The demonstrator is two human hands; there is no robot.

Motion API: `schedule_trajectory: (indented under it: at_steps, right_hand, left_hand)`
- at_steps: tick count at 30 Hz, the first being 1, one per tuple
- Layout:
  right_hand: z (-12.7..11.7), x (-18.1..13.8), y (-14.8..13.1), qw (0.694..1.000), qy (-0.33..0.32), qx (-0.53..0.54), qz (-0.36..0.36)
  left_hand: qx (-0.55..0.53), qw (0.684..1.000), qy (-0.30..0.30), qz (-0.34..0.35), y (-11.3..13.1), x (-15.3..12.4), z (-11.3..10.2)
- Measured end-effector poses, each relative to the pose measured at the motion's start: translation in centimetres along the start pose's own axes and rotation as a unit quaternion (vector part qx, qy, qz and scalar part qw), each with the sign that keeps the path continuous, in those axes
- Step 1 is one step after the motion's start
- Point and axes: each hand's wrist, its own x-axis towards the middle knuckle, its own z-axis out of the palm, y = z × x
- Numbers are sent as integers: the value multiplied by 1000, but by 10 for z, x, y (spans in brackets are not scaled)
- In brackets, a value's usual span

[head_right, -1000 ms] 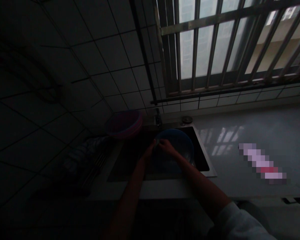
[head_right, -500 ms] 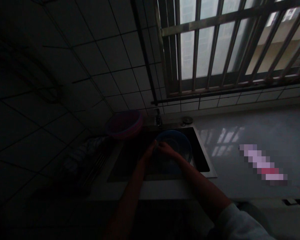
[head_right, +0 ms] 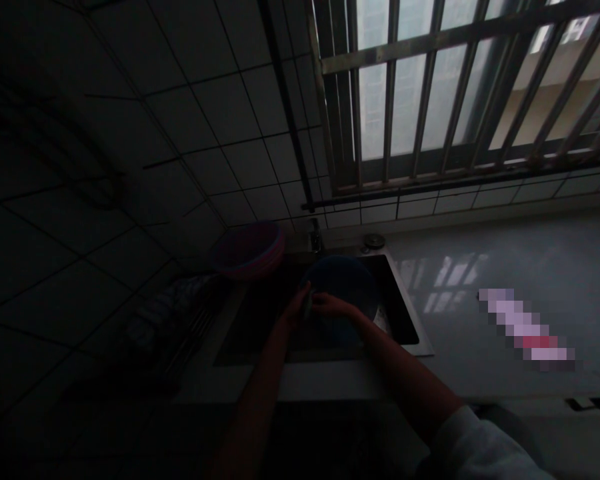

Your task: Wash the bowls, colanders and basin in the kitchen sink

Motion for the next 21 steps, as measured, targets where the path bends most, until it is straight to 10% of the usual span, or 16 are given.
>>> schedule_trajectory:
  at_steps: [9,17,21]
  right_hand:
    - [-41,0,-23,942,334,-3,-39]
    - [5,1,4,1000,6,-11,-1]
    - [-6,3,-2,992,126,-21,-13]
  left_hand:
    - [-40,995,-96,2,0,-7,12]
    - [21,999,-19,26,6,-5,3]
    - [15,998,-58,8,7,-8,6]
